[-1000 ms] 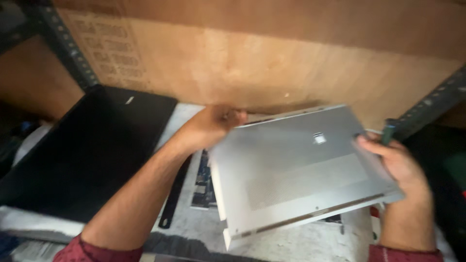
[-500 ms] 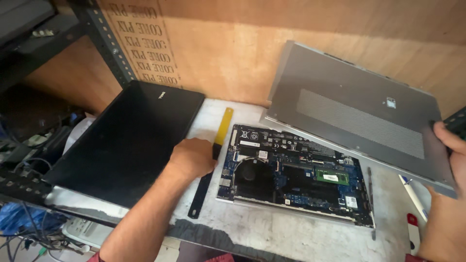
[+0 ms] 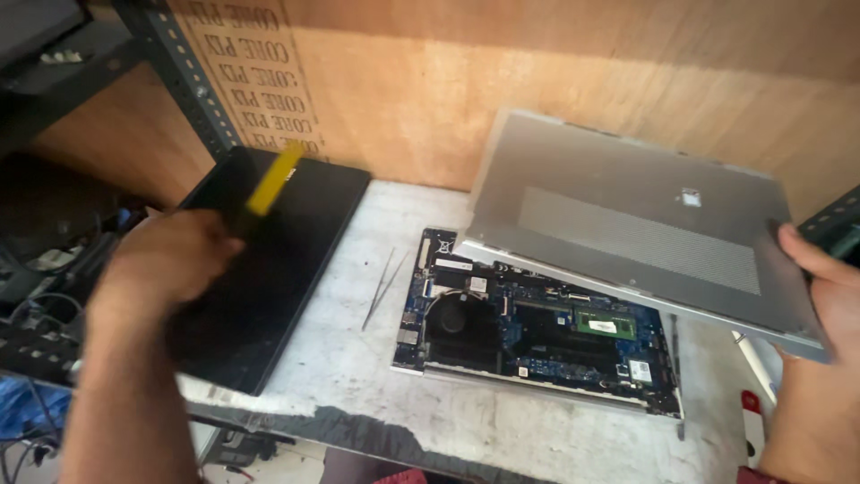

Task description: The person works on an opened laptop on a foam-padded bench, first pressing the battery into place on the motherboard and using a screwdriver to drive screws into the board. They then align the silver bottom cover over the chassis, press it down, and use the screwdriver to fasten screws along its edges to reassemble the laptop.

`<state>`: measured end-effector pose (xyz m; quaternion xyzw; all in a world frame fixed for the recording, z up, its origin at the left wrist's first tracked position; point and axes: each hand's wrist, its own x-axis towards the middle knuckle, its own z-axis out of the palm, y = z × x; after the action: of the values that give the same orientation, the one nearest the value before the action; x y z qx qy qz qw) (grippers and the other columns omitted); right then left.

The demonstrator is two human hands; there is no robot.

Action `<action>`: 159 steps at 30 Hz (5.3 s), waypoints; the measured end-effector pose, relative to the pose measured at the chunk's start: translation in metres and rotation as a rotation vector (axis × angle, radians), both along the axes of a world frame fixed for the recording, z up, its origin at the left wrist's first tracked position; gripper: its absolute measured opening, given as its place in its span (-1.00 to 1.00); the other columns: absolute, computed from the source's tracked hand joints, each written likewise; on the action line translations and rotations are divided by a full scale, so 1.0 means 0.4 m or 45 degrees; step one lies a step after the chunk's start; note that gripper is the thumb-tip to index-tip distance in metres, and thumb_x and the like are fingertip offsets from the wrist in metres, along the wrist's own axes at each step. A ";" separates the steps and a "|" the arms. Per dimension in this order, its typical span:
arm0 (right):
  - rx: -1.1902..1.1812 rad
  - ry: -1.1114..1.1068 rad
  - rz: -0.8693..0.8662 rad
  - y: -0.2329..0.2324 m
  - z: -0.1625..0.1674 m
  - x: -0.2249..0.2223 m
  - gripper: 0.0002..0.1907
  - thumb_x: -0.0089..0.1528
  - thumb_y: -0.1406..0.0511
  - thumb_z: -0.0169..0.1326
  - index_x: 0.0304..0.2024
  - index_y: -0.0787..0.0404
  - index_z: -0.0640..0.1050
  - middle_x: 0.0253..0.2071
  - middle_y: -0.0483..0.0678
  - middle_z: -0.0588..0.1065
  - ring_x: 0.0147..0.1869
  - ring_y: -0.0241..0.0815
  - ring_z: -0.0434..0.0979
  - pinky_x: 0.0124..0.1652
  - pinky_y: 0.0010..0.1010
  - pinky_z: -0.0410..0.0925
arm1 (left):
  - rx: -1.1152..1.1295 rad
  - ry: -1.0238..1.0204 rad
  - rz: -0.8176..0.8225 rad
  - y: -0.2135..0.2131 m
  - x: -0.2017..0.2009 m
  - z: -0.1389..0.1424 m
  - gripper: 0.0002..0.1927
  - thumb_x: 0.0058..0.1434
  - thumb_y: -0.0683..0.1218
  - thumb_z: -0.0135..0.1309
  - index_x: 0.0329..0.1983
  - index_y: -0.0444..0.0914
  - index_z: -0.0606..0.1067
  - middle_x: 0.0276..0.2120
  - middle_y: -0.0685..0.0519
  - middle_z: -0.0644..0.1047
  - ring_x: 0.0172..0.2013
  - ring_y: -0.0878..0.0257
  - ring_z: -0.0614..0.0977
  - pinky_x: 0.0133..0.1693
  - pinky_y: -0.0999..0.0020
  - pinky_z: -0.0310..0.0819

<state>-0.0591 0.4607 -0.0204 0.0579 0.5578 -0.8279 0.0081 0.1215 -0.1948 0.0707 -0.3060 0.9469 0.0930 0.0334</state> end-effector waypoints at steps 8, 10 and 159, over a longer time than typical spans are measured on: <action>-0.009 0.177 -0.039 -0.050 -0.003 0.014 -0.75 0.43 0.28 0.13 0.14 0.19 0.54 0.08 -0.07 0.56 0.13 -0.17 0.57 0.19 -0.37 0.38 | -0.106 -0.120 0.105 -0.056 0.003 -0.053 -0.61 0.31 0.17 0.13 0.06 -0.11 0.65 0.06 -0.09 0.64 0.06 -0.04 0.66 0.07 0.03 0.54; 0.113 0.126 -0.059 -0.049 -0.007 0.010 -0.76 0.40 0.30 0.13 0.12 0.17 0.57 0.05 -0.09 0.56 0.06 -0.20 0.56 0.12 -0.40 0.37 | -0.263 -0.134 0.164 -0.011 -0.005 -0.059 -0.54 0.32 0.23 0.14 0.04 -0.17 0.67 0.04 -0.12 0.66 0.04 -0.04 0.68 0.04 0.07 0.59; 1.785 0.240 0.123 -0.165 -0.135 0.048 -0.55 0.37 0.14 0.11 0.10 0.40 0.51 -0.05 0.23 0.56 0.03 0.13 0.56 0.03 -0.14 0.36 | 0.207 0.556 -0.694 0.423 -0.273 -0.256 -0.38 0.33 0.25 -0.01 0.01 -0.43 0.43 0.04 -0.29 0.44 -0.17 -0.22 0.64 -0.15 -0.03 0.57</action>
<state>-0.0399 0.3947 -0.0743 -0.0472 0.9597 -0.2739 -0.0425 0.0121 -0.0256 -0.0316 -0.0116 0.9680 0.2190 -0.1219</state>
